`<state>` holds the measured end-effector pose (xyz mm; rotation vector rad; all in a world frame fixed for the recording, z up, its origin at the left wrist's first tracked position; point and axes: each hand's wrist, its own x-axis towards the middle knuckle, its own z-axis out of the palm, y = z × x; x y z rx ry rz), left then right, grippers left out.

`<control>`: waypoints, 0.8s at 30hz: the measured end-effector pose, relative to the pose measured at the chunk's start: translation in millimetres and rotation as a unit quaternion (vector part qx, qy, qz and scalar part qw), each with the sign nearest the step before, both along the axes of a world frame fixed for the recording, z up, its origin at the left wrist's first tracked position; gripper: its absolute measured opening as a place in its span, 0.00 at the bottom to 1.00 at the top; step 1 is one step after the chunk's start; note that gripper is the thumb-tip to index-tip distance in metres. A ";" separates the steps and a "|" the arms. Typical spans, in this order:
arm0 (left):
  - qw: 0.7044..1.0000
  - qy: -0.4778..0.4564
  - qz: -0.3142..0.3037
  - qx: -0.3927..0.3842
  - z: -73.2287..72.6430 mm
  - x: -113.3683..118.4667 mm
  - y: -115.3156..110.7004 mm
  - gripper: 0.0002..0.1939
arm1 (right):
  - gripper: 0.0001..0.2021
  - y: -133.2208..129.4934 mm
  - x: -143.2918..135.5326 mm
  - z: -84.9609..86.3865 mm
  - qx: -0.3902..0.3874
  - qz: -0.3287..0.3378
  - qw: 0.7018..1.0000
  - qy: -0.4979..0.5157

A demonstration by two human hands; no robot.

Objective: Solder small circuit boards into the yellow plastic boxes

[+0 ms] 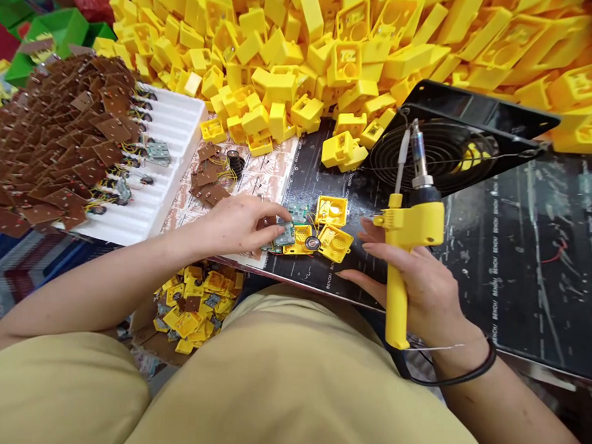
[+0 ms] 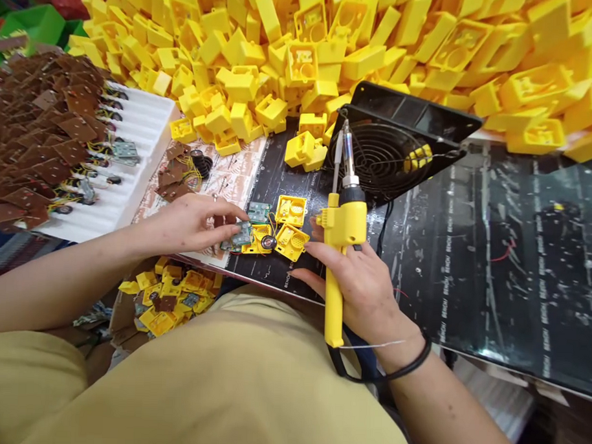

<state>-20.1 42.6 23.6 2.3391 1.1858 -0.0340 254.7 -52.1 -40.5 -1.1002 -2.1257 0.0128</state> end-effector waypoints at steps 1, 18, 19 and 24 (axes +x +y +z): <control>0.999 0.015 -0.009 0.044 2.8 1.0 -0.1 0.15 | 0.24 -1.7 1.4 1.5 0.009 -0.003 1.000 0.003; 0.972 0.182 -0.132 0.069 12.8 59.6 19.4 0.11 | 0.21 -15.0 6.4 10.2 0.017 -0.030 0.999 0.033; 0.974 0.171 -0.130 0.072 11.4 58.8 19.1 0.11 | 0.21 -14.3 6.2 9.8 0.019 -0.031 0.999 0.030; 0.988 0.087 -0.104 0.077 4.2 45.5 19.7 0.09 | 0.17 -9.7 4.3 9.9 0.041 -0.038 0.998 0.009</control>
